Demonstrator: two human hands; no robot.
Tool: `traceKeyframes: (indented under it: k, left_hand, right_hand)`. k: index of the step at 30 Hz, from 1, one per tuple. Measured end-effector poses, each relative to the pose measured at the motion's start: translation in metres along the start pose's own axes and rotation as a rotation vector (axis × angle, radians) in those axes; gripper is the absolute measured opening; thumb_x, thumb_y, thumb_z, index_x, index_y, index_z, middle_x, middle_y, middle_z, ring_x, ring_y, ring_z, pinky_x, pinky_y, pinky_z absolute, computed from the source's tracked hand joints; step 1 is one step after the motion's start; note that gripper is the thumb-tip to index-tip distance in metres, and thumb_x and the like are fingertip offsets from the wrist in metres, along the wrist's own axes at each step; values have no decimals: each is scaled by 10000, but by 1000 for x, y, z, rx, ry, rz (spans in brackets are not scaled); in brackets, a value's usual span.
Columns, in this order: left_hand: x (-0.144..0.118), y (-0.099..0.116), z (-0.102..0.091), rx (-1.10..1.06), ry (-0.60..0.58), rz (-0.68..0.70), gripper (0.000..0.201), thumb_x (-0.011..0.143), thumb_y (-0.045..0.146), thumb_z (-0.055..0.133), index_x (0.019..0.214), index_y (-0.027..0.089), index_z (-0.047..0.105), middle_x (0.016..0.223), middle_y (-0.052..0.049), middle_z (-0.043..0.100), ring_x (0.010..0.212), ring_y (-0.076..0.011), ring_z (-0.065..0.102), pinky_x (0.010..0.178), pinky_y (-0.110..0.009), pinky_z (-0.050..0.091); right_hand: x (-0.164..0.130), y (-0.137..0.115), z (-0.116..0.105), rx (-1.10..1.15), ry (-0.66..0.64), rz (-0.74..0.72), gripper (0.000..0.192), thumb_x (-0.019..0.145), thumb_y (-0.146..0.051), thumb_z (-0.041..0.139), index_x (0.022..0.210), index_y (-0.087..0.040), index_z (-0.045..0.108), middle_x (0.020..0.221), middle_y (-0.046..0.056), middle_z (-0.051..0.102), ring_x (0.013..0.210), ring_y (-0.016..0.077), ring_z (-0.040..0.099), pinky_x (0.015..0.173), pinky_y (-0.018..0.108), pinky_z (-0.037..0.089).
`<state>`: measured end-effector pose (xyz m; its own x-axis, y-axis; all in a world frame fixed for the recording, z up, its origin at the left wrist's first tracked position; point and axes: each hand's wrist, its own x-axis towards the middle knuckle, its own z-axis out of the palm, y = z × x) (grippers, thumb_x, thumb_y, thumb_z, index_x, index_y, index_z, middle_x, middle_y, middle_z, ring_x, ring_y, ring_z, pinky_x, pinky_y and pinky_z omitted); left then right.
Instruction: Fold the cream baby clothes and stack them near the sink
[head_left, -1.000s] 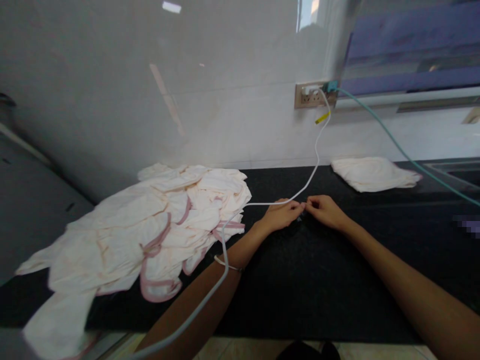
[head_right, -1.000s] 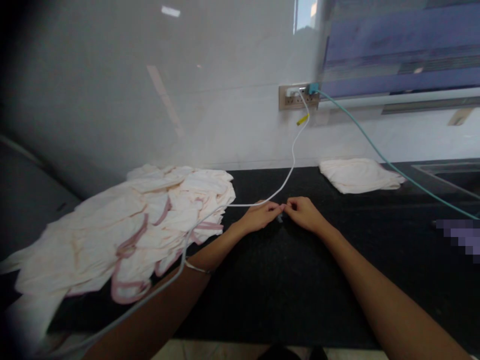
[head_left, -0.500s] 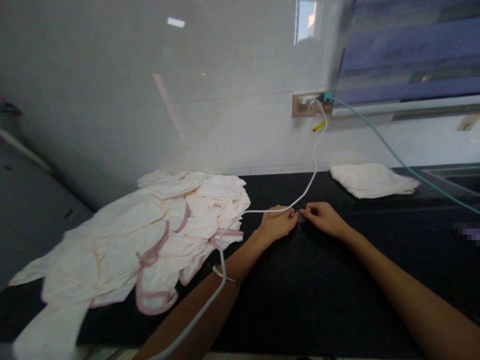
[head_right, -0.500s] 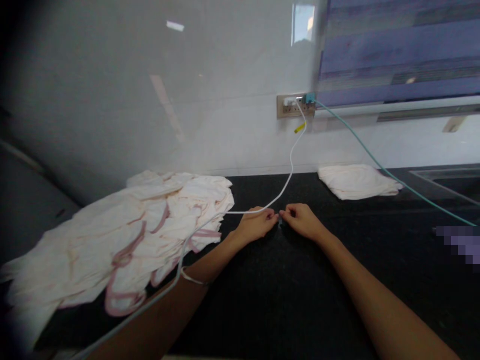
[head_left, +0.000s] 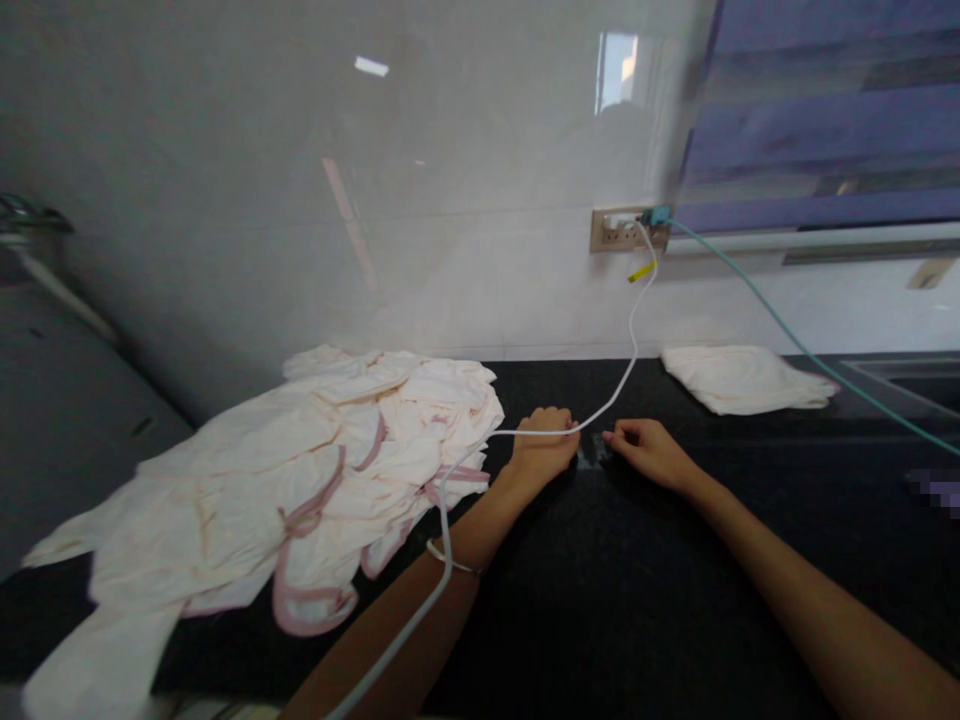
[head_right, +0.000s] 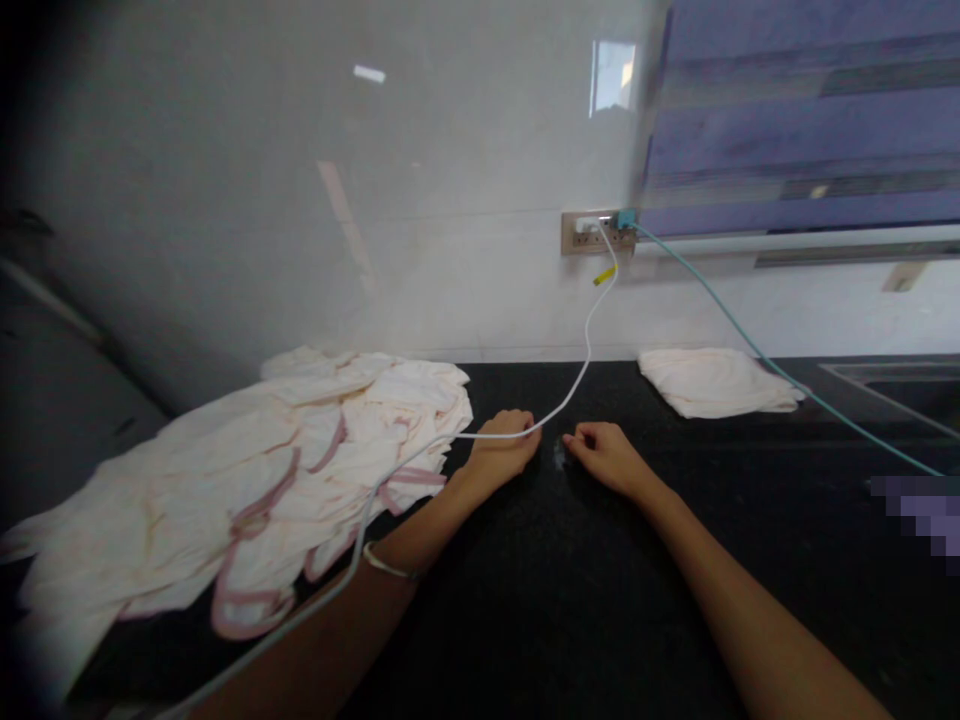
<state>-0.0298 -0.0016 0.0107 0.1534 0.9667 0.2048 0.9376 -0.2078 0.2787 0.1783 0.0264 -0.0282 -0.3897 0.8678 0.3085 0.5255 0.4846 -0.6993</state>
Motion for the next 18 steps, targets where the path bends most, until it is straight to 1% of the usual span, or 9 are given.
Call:
traceKeyframes:
  k: [2, 3, 4, 8, 11, 13, 15, 18]
  left_hand:
    - [2, -3, -3, -2, -67, -82, 328, 991, 371, 431, 926, 200, 704, 1006, -106, 740, 926, -244, 686, 777, -319, 485]
    - [2, -4, -4, 2, -84, -107, 333, 991, 378, 429, 932, 202, 706, 1003, -106, 739, 929, -246, 685, 782, -324, 486]
    - [2, -7, -4, 19, -76, -121, 331, 988, 383, 434, 943, 202, 707, 1014, -111, 735, 953, -253, 680, 796, -332, 488]
    - [3, -22, -2, 128, 78, -151, 287, 968, 381, 478, 1024, 196, 690, 1148, -134, 678, 1119, -303, 611, 875, -396, 489]
    - [4, -36, -3, 177, 152, -234, 277, 958, 384, 509, 1094, 192, 656, 1257, -146, 608, 1212, -316, 545, 924, -417, 478]
    - [4, -43, -4, 206, 203, -308, 307, 958, 394, 517, 1150, 182, 628, 1304, -159, 573, 1239, -324, 521, 966, -429, 457]
    - [4, -48, -5, 226, 213, -370, 333, 958, 391, 523, 1184, 162, 608, 1301, -175, 573, 1231, -332, 529, 994, -440, 436]
    - [4, -49, -3, 234, 152, -373, 310, 963, 349, 511, 1176, 143, 603, 1267, -189, 599, 1222, -335, 550, 985, -424, 438]
  right_hand:
    - [0, 0, 1, -6, 8, -2, 435, 907, -531, 544, 613, -216, 485, 574, -34, 484, 581, 131, 432, 570, 272, 308]
    - [0, 0, 1, -9, 12, -5, 440, 908, -536, 540, 611, -216, 484, 573, -34, 484, 580, 131, 433, 569, 272, 306]
    - [0, 0, 1, -10, 16, -6, 443, 908, -540, 537, 611, -216, 485, 572, -33, 484, 579, 132, 433, 567, 272, 305]
    - [-1, -1, 2, 9, 25, 6, 442, 903, -549, 540, 618, -215, 494, 571, -31, 490, 575, 134, 437, 556, 269, 304]
    - [-1, -2, 1, 32, 14, 8, 444, 910, -550, 537, 622, -215, 493, 579, -32, 490, 575, 134, 440, 559, 269, 310]
    - [-1, -2, 1, 35, 6, 10, 446, 912, -551, 538, 621, -217, 486, 579, -36, 479, 576, 134, 437, 560, 269, 310]
    - [0, 0, 2, 36, 5, 14, 442, 909, -547, 542, 620, -219, 479, 578, -39, 466, 578, 134, 434, 562, 268, 309]
    - [2, 3, 3, 50, 1, 17, 424, 908, -527, 544, 626, -217, 481, 584, -38, 473, 582, 131, 436, 568, 266, 311]
